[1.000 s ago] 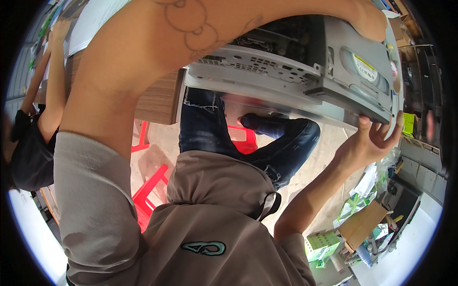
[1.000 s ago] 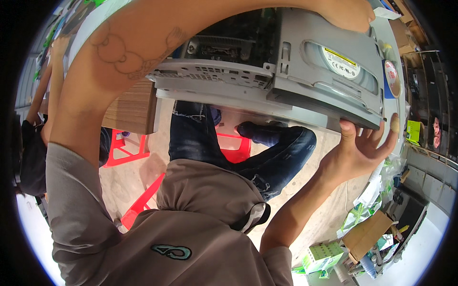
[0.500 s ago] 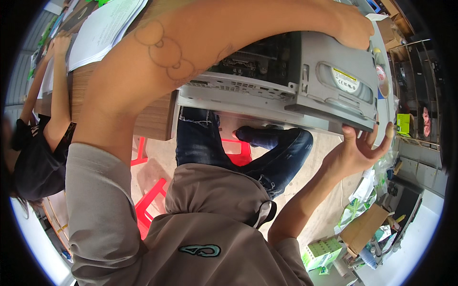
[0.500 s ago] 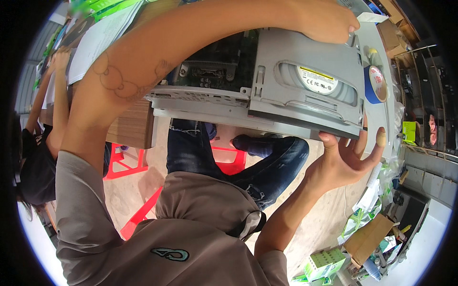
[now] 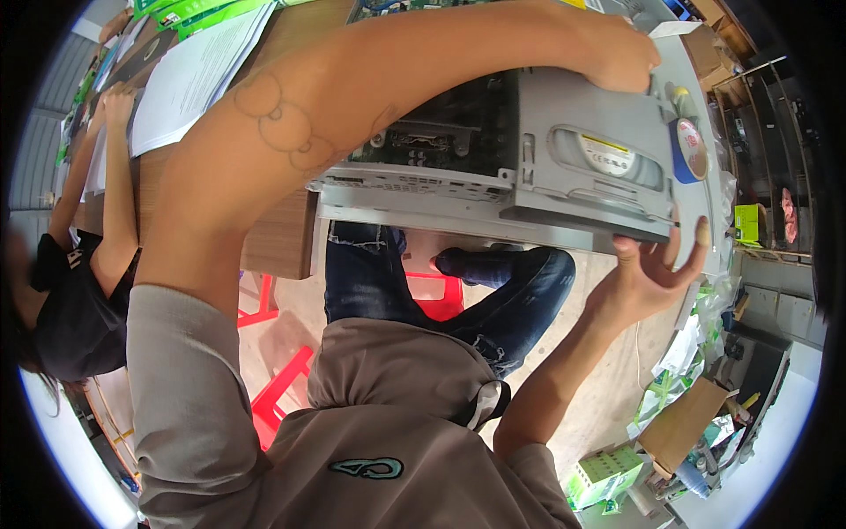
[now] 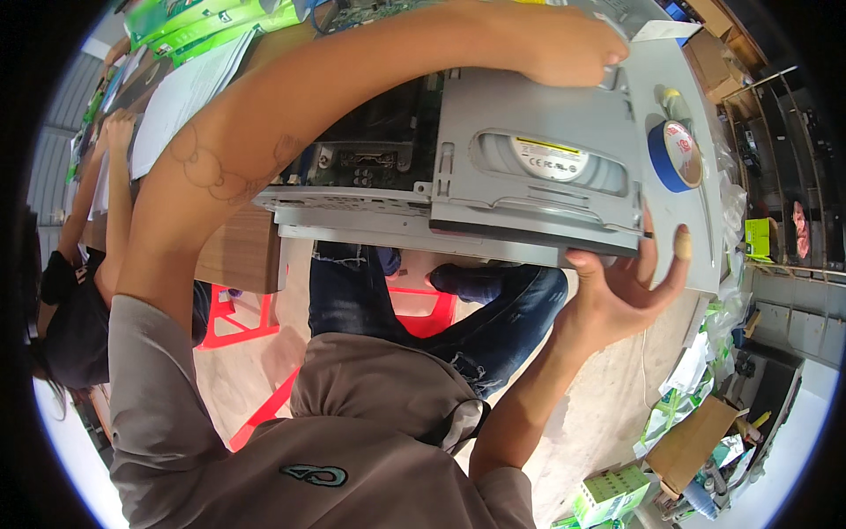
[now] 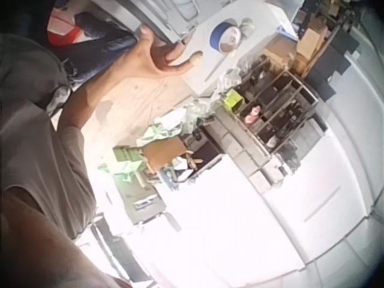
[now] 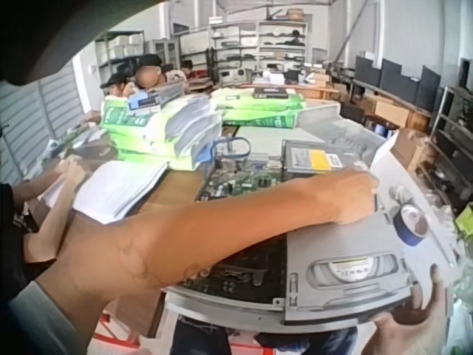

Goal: The person disassembles a computer by hand, removing the optical drive and various internal components from the chassis while seated at a desk.

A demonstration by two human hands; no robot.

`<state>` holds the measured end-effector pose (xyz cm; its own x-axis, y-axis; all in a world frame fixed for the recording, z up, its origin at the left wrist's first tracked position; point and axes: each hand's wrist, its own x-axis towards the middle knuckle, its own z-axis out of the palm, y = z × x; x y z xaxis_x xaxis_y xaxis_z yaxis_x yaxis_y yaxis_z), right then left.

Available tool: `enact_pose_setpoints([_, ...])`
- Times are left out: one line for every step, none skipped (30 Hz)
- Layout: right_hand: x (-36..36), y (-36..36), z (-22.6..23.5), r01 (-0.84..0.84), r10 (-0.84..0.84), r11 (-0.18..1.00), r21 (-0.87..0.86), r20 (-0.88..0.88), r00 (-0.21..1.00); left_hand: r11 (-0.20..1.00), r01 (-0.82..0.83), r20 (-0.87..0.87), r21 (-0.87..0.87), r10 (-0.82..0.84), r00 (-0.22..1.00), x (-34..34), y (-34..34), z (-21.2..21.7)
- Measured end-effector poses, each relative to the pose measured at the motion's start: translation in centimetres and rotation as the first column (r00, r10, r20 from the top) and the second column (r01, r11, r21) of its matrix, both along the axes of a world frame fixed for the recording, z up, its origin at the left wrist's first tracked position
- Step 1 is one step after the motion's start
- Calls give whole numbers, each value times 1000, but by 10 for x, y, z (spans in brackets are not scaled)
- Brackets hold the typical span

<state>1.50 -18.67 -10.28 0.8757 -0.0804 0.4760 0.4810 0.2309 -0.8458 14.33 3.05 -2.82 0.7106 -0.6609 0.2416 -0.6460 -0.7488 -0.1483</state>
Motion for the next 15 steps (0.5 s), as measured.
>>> enact_pose_setpoints([-1, 1, -1, 23, -22, 999, -41, 10, 1000, 971, -165, -186, -171, 133, 974, -3, -1, -2])
enact_pose_setpoints([-2, 0, -3, 31, -30, 999, -35, 13, 999, 888, -350, -384, -300, 223, 896, -6, -3, -2])
enact_pose_setpoints([-3, -2, -5, 53, -53, 997, -55, -5, 999, 892, -343, -379, -296, 220, 899, -8, -6, -2])
enact_pose_setpoints([-4, -2, -7, 72, -73, 995, -73, -22, 997, 875, -369, -382, -312, 240, 893, -8, -7, -3])
enact_pose_setpoints([-4, 2, -8, 72, -72, 997, -34, 4, 997, 858, -396, -385, -327, 262, 885, -9, -7, -4])
enact_pose_setpoints([-4, 3, -8, 73, -73, 997, -26, 9, 997, 861, -393, -378, -323, 264, 887, -9, -7, -3])
enact_pose_setpoints([-5, 2, -9, 63, -63, 997, -32, 2, 998, 847, -404, -402, -346, 256, 879, -9, -8, -3])
enact_pose_setpoints([-5, 1, -9, 53, -53, 998, -39, -4, 999, 831, -416, -425, -368, 247, 871, -9, -7, -2])
enact_pose_setpoints([-6, 2, -9, 61, -61, 998, -30, -3, 998, 833, -415, -418, -366, 251, 873, -10, -6, -2])
enact_pose_setpoints([-7, 2, -10, 62, -62, 998, -28, 1, 998, 825, -419, -425, -379, 247, 871, -13, -5, -3])
enact_pose_setpoints([-7, 2, -11, 67, -67, 997, -34, -6, 998, 816, -425, -433, -391, 244, 868, -14, -5, -2])
enact_pose_setpoints([-8, 2, -11, 71, -72, 997, -40, -13, 997, 817, -423, -429, -391, 245, 870, -15, -6, -2])
enact_pose_setpoints([-7, 1, -11, 72, -73, 997, -41, -14, 997, 805, -472, -450, -359, 293, 843, -19, -10, 0])
enact_pose_setpoints([-7, 0, -11, 76, -76, 996, -51, -1, 997, 791, -518, -470, -326, 341, 814, -22, -13, 1])
enact_pose_setpoints([-6, -1, -11, 80, -80, 995, -61, 11, 997, 791, -518, -472, -325, 339, 814, -26, -14, 3])
